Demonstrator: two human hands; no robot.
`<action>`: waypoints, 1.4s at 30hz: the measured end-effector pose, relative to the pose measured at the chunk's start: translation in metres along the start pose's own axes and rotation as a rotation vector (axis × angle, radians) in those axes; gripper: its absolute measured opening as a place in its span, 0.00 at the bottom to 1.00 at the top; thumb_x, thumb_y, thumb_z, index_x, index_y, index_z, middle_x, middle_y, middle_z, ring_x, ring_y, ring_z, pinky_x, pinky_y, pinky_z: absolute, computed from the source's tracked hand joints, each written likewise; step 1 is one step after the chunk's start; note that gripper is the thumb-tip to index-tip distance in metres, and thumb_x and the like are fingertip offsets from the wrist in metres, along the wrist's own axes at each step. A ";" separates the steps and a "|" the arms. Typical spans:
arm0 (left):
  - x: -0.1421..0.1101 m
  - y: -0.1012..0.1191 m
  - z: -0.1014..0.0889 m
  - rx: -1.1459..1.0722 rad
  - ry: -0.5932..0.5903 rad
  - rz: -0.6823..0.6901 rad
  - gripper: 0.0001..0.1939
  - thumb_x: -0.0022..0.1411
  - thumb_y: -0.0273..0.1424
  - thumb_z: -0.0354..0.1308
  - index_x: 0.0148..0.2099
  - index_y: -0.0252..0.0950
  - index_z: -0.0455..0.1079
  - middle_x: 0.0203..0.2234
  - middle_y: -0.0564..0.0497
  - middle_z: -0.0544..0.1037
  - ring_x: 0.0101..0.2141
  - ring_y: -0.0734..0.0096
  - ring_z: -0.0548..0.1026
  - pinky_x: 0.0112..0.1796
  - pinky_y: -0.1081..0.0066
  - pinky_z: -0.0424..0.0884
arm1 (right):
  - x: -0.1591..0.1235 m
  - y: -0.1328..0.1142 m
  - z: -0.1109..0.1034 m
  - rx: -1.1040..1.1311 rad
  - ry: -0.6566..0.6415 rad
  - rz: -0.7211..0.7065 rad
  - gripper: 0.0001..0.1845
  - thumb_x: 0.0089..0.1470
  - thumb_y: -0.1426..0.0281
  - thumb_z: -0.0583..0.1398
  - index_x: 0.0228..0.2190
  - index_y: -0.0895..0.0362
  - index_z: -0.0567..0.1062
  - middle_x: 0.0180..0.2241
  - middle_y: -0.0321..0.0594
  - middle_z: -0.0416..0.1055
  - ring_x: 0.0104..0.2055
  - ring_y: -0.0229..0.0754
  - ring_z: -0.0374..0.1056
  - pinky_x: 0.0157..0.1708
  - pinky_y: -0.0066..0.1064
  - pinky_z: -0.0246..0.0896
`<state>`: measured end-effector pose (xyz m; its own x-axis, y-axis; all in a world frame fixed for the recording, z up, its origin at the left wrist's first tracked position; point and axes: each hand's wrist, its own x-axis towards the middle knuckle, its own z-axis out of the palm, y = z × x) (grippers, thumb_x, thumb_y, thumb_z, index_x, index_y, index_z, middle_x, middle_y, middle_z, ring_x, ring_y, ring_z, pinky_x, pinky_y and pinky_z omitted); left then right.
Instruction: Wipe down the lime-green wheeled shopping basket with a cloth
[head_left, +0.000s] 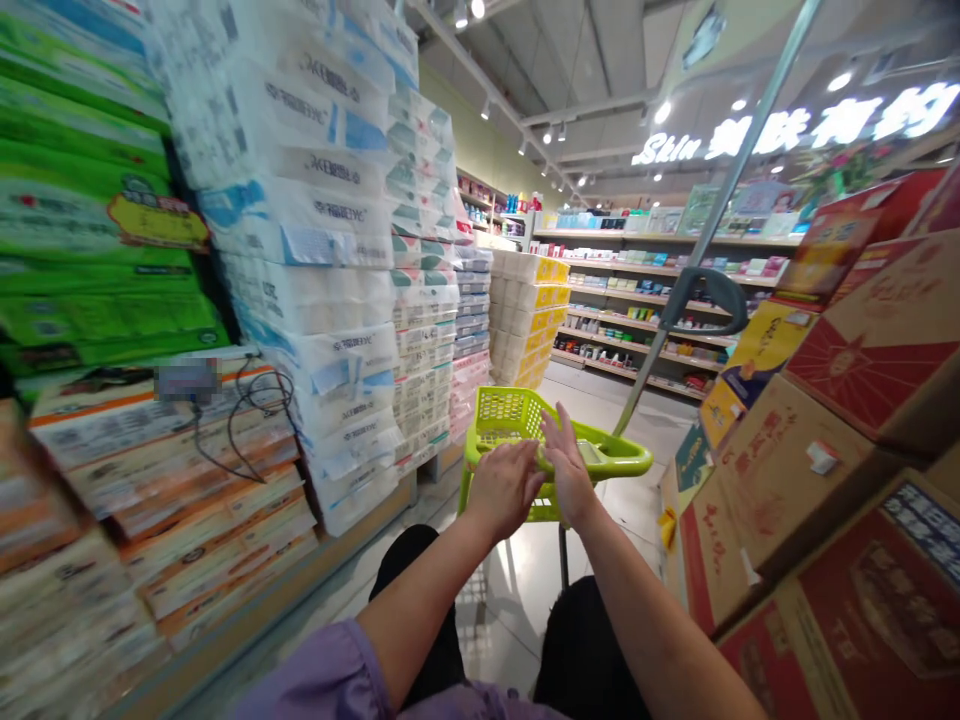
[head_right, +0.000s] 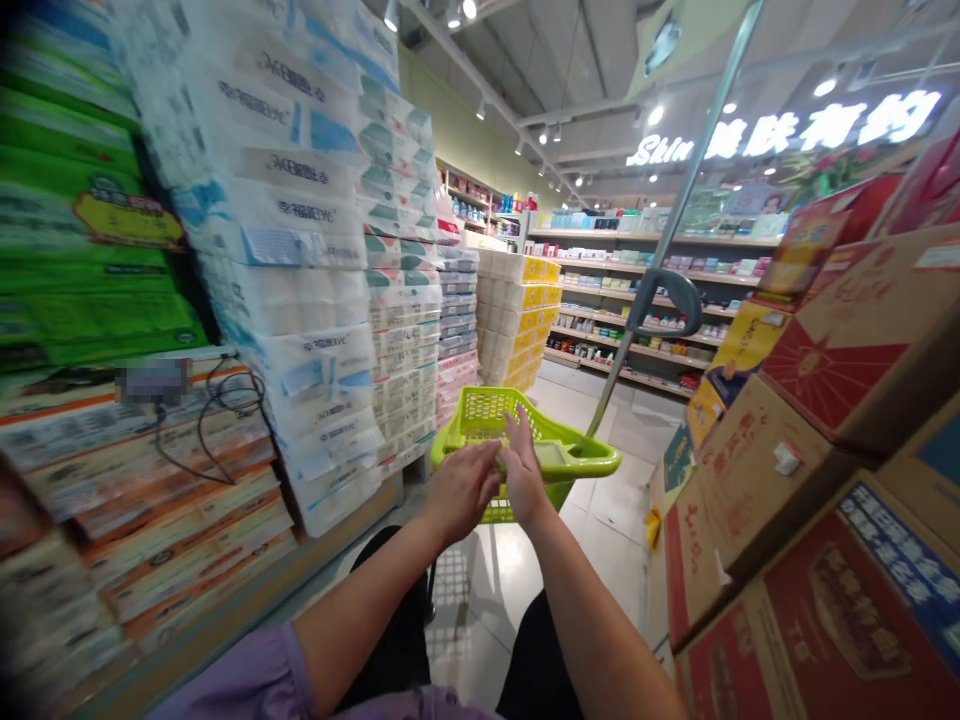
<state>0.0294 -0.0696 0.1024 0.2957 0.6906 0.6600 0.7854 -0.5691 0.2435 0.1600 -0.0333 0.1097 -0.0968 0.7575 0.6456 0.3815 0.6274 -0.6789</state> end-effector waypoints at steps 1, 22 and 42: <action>0.000 -0.002 0.000 0.049 -0.003 -0.009 0.20 0.67 0.37 0.49 0.59 0.40 0.61 0.53 0.44 0.72 0.52 0.55 0.69 0.50 0.53 0.65 | 0.002 0.004 -0.002 -0.112 0.041 -0.013 0.31 0.59 0.72 0.46 0.63 0.55 0.52 0.57 0.47 0.65 0.58 0.45 0.63 0.54 0.43 0.60; -0.022 -0.058 -0.032 0.020 0.137 -0.046 0.14 0.64 0.29 0.47 0.47 0.38 0.71 0.43 0.47 0.77 0.45 0.62 0.72 0.48 0.58 0.67 | -0.025 0.008 0.019 -0.796 0.094 -0.304 0.16 0.60 0.71 0.51 0.44 0.57 0.76 0.44 0.44 0.77 0.48 0.49 0.69 0.52 0.41 0.55; -0.033 -0.059 -0.005 -0.426 0.234 -0.245 0.19 0.59 0.21 0.39 0.44 0.37 0.69 0.44 0.46 0.75 0.47 0.65 0.72 0.50 0.59 0.70 | -0.026 0.029 -0.034 -0.708 0.091 -0.353 0.18 0.57 0.73 0.51 0.43 0.56 0.77 0.43 0.40 0.77 0.49 0.46 0.71 0.55 0.39 0.58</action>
<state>-0.0295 -0.0610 0.0699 -0.0354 0.7360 0.6761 0.5118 -0.5677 0.6448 0.2049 -0.0414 0.0853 -0.2574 0.4985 0.8278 0.8389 0.5405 -0.0646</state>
